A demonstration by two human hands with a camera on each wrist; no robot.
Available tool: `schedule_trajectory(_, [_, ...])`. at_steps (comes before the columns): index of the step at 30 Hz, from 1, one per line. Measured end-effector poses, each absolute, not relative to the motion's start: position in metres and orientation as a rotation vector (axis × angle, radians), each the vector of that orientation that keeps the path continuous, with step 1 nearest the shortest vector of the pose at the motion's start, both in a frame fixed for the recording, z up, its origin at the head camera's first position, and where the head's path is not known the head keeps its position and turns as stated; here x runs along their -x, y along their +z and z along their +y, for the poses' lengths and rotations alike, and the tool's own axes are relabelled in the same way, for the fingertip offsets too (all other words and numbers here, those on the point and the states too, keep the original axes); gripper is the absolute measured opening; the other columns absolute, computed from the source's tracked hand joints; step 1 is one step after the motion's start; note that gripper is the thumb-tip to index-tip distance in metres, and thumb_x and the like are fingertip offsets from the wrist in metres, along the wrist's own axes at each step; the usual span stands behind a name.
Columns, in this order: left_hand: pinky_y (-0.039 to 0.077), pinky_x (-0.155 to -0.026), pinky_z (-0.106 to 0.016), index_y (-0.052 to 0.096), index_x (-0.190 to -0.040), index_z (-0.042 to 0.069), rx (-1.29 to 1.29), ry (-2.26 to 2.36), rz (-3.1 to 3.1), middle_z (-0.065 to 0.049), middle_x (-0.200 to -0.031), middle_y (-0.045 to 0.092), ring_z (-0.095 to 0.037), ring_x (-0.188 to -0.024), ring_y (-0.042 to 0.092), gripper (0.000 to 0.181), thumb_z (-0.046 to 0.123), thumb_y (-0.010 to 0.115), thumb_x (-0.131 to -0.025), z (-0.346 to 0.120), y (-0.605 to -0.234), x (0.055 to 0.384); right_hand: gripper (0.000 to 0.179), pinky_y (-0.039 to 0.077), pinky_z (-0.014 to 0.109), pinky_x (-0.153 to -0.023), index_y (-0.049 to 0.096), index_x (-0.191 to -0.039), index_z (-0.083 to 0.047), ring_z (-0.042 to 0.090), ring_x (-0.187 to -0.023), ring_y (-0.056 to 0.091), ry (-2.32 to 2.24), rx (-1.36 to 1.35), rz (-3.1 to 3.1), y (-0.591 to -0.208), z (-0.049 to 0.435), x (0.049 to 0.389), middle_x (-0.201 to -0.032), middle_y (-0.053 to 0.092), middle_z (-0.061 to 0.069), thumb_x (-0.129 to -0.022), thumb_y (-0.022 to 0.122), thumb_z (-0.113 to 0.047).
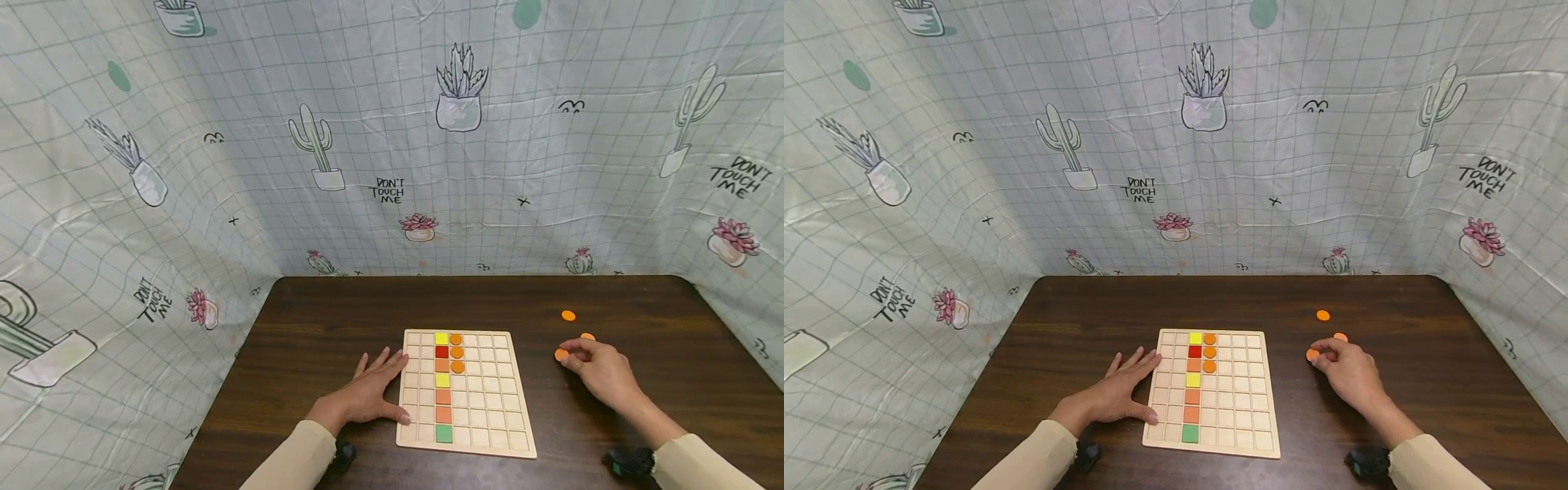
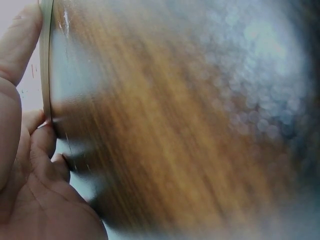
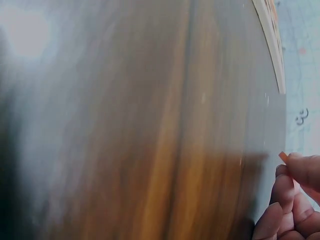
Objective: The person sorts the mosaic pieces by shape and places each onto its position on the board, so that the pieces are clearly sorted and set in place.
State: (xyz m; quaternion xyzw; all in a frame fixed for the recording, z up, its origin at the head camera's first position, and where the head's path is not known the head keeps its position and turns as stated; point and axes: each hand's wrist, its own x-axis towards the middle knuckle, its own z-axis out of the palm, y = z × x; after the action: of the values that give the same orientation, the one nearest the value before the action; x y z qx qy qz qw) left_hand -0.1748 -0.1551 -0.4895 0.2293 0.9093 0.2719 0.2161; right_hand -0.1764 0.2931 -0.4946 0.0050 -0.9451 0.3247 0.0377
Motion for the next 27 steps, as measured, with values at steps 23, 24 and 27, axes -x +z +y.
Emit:
schedule_trajectory(23, [-0.010,-0.131,-0.060,0.022,-0.171,0.017,-0.652,0.770,2.514,-0.001,-0.178,0.016,-0.028,-0.166,0.003,0.109,0.051,0.083,-0.088,-0.153,-0.488,0.174,0.023,0.047,0.030,-0.062,0.076,-0.121,-0.004,0.017,-0.076,0.059,1.240,-0.081,-2.843,-0.484,0.217,0.176,-0.092,0.072,0.005,-0.101,0.072,-0.015])
schedule_trajectory(24, [-0.010,-0.131,-0.060,0.022,-0.171,0.017,-0.652,0.771,2.514,-0.001,-0.178,0.016,-0.028,-0.166,0.003,0.109,0.051,0.083,-0.088,-0.154,-0.488,0.174,0.023,0.047,0.030,-0.063,0.076,-0.120,-0.004,0.017,-0.077,0.059,1.252,-0.083,-2.840,-0.483,0.213,0.176,-0.092,0.073,0.004,-0.101,0.072,-0.014])
schedule_trajectory(27, [-0.010,-0.130,-0.061,0.023,-0.170,0.015,-0.653,0.778,2.513,-0.003,-0.178,0.017,-0.029,-0.166,0.003,0.109,0.050,0.084,-0.087,-0.155,-0.487,0.174,0.021,0.048,0.029,-0.063,0.077,-0.119,-0.004,0.017,-0.076,0.059,1.300,-0.093,-2.835,-0.482,0.203,0.176,-0.089,0.072,0.004,-0.099,0.072,-0.011])
